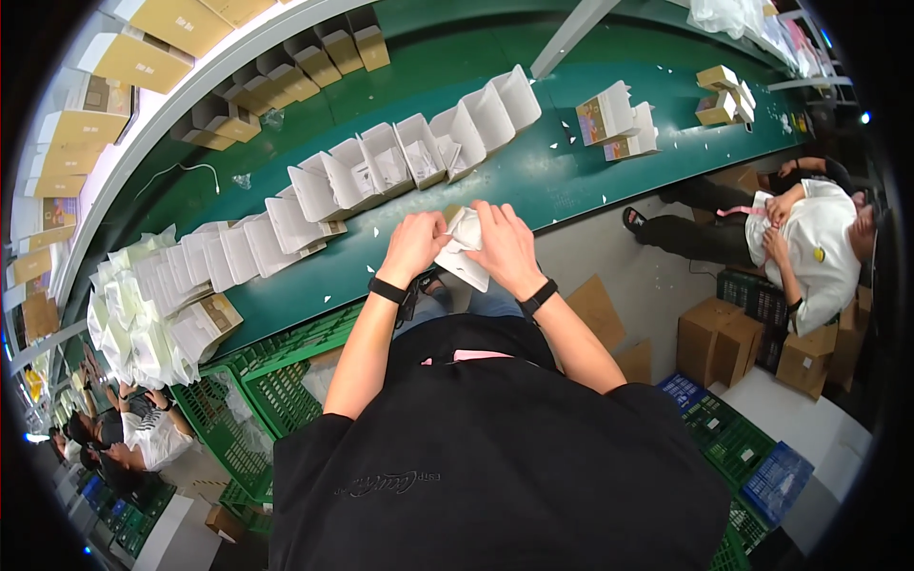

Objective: The person moves a green crate onto the table, then picks up white packages from the crate and places them into cardboard boxes. They repeat this process, folding the flaps of the boxes closed and arranging them on the table.

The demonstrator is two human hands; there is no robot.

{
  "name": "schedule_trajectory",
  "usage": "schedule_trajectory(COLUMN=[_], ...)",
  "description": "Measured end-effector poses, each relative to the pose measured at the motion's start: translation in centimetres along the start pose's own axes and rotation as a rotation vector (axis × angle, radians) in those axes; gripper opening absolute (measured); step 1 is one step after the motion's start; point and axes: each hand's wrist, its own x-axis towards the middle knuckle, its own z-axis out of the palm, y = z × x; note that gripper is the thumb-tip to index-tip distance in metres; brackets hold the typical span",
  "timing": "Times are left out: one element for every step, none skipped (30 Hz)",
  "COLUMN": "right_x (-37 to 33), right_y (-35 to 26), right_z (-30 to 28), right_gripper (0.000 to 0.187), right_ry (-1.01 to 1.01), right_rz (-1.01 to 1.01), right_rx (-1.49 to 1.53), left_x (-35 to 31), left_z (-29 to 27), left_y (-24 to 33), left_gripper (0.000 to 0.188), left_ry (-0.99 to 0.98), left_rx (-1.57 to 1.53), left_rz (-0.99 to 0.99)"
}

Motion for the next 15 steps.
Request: schedule_trajectory(right_x=[-0.3, -0.5, -0.7, -0.7, -0.7, -0.7, -0.6, -0.6, -0.6, -0.6, -0.6, -0.4, 0.0, 0.4, 0.7], right_y=[0.3, 0.5, 0.6, 0.5, 0.3, 0.0, -0.3, -0.5, -0.8, -1.1, -1.4, -1.6, -1.8, -2.0, -2.2], right_z=[-0.2, -0.3, -0.4, -0.5, -0.4, -0.3, -0.2, -0.2, -0.1, -0.1, 0.0, 0.2, 0.4, 0.7, 0.9], right_gripper=[0.068, 0.066, 0.063, 0.063, 0.062, 0.060, 0.058, 0.058, 0.058, 0.058, 0.059, 0.059, 0.058, 0.059, 0.059], right_ry=[-0.014, -0.027, -0.042, -0.047, -0.056, -0.065, -0.073, -0.078, -0.096, -0.114, -0.132, -0.136, -0.170, -0.204, -0.233], right_rz=[-0.001, -0.002, -0.006, -0.010, -0.035, -0.059, -0.083, -0.086, -0.075, -0.064, -0.053, -0.055, -0.062, -0.070, -0.076], right_rx=[-0.002, -0.004, -0.008, -0.009, -0.023, -0.036, -0.049, -0.051, -0.050, -0.049, -0.047, -0.048, -0.074, -0.101, -0.127], left_x=[-0.4, -0.8, -1.2, -1.5, -1.9, -2.2, -2.5, -2.7, -2.8, -2.9, -3.0, -3.0, -3.2, -3.4, -3.6], left_z=[-0.2, -0.5, -0.6, -0.5, -0.5, -0.6, -0.8, -1.0, -1.3, -1.6, -1.7, -1.7, -1.8, -1.8, -1.8], left_y=[0.4, 0.7, 0.9, 0.8, 0.5, 0.1, -0.2, -0.4, -0.6, -0.8, -0.9, -0.8, -0.8, -0.7, -0.6], left_gripper=[0.020, 0.020, 0.020, 0.020, 0.019, 0.019, 0.018, 0.018, 0.017, 0.016, 0.015, 0.015, 0.014, 0.014, 0.014], left_ry=[0.053, 0.106, 0.162, 0.165, 0.150, 0.135, 0.120, 0.122, 0.102, 0.083, 0.063, 0.064, 0.085, 0.104, 0.124], left_rx=[-0.065, -0.129, -0.195, -0.199, -0.220, -0.242, -0.264, -0.268, -0.230, -0.191, -0.151, -0.154, -0.017, 0.121, 0.261], left_rz=[0.104, 0.207, 0.311, 0.307, 0.283, 0.260, 0.237, 0.233, 0.273, 0.313, 0.353, 0.349, 0.376, 0.401, 0.429])
